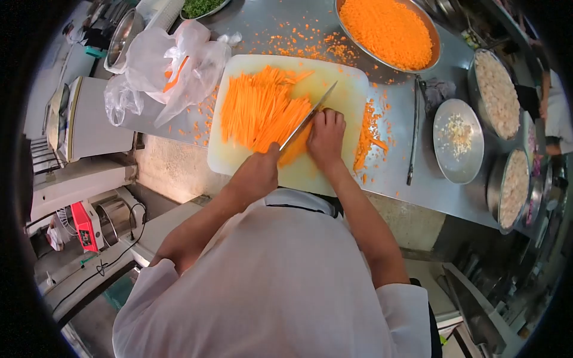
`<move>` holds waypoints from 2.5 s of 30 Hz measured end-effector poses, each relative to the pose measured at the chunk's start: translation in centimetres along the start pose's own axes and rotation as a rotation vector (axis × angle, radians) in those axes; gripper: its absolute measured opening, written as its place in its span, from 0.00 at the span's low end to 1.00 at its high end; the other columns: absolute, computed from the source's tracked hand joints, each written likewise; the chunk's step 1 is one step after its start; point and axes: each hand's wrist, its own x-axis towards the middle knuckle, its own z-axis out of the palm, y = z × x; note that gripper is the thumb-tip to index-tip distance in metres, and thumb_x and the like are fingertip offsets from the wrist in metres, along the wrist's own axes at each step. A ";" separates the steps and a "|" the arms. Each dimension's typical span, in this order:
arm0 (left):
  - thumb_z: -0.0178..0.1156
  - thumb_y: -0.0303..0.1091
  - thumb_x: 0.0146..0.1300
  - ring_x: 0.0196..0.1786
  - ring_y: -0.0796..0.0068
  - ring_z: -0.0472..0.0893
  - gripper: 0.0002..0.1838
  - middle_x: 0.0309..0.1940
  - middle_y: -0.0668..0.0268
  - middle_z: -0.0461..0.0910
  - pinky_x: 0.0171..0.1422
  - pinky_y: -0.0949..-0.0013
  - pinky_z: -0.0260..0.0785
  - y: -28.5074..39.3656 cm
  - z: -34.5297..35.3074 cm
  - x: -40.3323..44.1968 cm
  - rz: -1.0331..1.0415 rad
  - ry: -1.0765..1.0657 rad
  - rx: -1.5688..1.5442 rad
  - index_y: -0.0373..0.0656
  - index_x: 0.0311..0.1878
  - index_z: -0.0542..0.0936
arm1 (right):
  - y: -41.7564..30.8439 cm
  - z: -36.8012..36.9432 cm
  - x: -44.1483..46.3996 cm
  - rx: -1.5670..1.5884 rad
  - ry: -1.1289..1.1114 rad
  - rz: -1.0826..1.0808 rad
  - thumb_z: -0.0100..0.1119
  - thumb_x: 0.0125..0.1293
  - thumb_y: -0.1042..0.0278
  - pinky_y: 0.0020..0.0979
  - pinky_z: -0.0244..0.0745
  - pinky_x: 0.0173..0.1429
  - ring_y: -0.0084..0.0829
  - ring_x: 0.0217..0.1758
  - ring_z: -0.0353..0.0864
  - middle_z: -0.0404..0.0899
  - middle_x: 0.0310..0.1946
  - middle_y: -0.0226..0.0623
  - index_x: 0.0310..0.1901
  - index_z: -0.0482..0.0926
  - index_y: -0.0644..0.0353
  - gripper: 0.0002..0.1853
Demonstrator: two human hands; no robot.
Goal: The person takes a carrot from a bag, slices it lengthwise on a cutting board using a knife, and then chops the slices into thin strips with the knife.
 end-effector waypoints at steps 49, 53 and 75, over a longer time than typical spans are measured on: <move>0.52 0.18 0.51 0.29 0.35 0.78 0.13 0.22 0.39 0.76 0.38 0.42 0.70 0.4 1.6 0.2 -0.022 -0.018 -0.044 0.28 0.41 0.65 | 0.2 -0.6 -0.9 -0.001 -0.084 0.012 0.54 0.51 0.79 0.47 0.63 0.51 0.49 0.49 0.66 0.69 0.42 0.47 0.40 0.70 0.63 0.12; 0.51 0.17 0.51 0.30 0.35 0.78 0.12 0.22 0.39 0.76 0.38 0.42 0.71 0.2 2.3 -1.8 -0.001 0.034 -0.117 0.28 0.40 0.65 | 0.0 -0.6 -1.3 0.012 -0.064 0.041 0.54 0.51 0.79 0.47 0.63 0.50 0.49 0.48 0.67 0.69 0.42 0.47 0.39 0.70 0.63 0.12; 0.53 0.18 0.51 0.32 0.34 0.79 0.13 0.23 0.38 0.76 0.39 0.43 0.71 1.2 1.6 0.9 -0.035 -0.033 -0.050 0.29 0.41 0.65 | 0.5 -1.4 -1.5 -0.046 -0.128 0.032 0.54 0.52 0.78 0.46 0.64 0.51 0.49 0.47 0.67 0.69 0.41 0.46 0.43 0.72 0.64 0.14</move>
